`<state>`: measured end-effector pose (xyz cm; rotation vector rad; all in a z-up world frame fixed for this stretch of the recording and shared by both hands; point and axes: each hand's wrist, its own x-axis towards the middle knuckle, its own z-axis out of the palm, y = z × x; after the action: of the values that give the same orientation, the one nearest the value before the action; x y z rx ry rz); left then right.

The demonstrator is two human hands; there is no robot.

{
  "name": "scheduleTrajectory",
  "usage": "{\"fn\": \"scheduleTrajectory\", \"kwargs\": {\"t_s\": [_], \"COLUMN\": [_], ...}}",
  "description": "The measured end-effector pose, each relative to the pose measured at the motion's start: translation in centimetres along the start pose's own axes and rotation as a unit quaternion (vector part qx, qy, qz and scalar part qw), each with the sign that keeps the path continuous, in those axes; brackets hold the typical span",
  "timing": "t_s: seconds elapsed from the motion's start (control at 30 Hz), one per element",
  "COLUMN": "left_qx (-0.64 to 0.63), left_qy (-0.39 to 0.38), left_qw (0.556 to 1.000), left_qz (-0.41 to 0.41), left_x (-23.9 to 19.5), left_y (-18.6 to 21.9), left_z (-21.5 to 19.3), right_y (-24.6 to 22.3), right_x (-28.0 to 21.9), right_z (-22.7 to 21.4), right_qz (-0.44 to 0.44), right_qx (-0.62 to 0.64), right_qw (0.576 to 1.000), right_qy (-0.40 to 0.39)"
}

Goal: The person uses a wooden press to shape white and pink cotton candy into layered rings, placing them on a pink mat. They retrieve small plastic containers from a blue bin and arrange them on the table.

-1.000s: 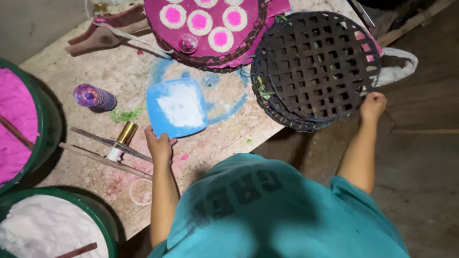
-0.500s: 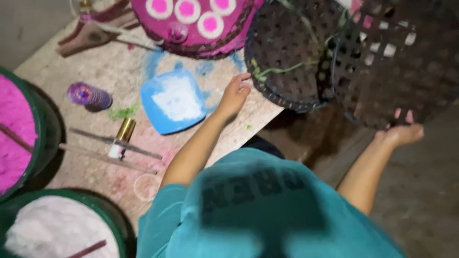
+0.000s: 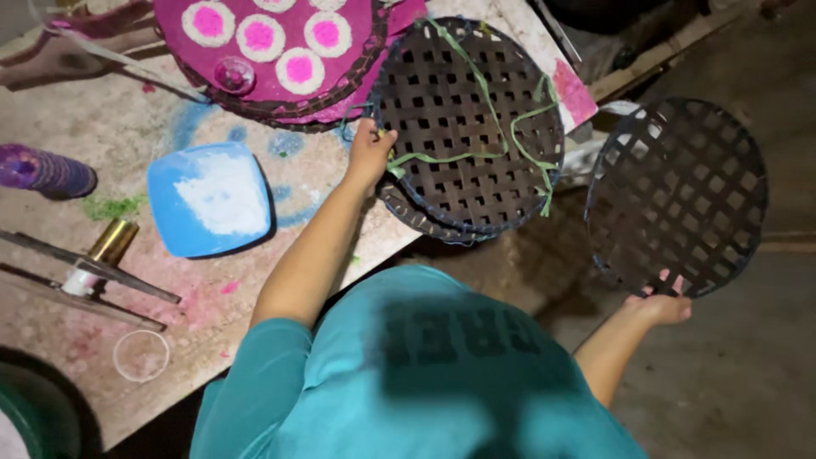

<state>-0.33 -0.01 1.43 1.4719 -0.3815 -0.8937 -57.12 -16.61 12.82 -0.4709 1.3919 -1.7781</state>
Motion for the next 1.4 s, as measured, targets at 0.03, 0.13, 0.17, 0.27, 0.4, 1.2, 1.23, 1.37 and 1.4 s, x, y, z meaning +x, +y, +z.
{"fn": "scheduleTrajectory", "kwargs": {"t_s": [0.03,0.13,0.17,0.27,0.4,1.2,1.23,1.37,1.4], "left_qx": [-0.108,-0.251,-0.269,-0.269,-0.228,-0.323,-0.328,-0.340,-0.339], "left_qy": [-0.033,-0.059,-0.057,-0.029,0.099,0.423,0.424,0.434,0.438], "left_qw": [0.993,0.966,0.961,0.963,0.967,0.843,0.840,0.828,0.827], "left_qz": [0.019,-0.013,-0.038,-0.003,0.047,0.080,0.085,0.097,0.094], "left_x": [-1.0,-5.0,-6.6,-12.5,-21.5,-31.0,-31.0,-30.5,-30.6], "left_y": [1.4,6.2,7.8,11.6,12.9,-5.2,-5.4,-6.3,-6.6], "left_z": [0.2,-2.3,-3.8,-11.5,-22.3,-27.7,-27.5,-27.3,-27.1], "right_y": [0.4,2.4,2.4,3.7,7.9,28.4,28.4,27.1,26.0], "right_x": [0.6,1.3,1.7,2.0,0.3,-26.9,-26.8,-25.7,-24.5], "right_z": [0.4,2.3,2.9,4.1,7.5,48.6,49.3,53.4,54.2], "right_qz": [-0.013,-0.014,-0.009,0.023,0.095,-0.294,-0.327,-0.496,-0.509], "right_qx": [0.006,0.005,0.004,-0.084,-0.192,-0.473,-0.476,-0.237,-0.262], "right_qw": [1.000,0.999,0.998,0.988,0.959,0.613,0.621,0.699,0.685], "right_qy": [0.009,-0.031,-0.055,-0.125,-0.187,-0.560,-0.530,-0.457,-0.451]}}
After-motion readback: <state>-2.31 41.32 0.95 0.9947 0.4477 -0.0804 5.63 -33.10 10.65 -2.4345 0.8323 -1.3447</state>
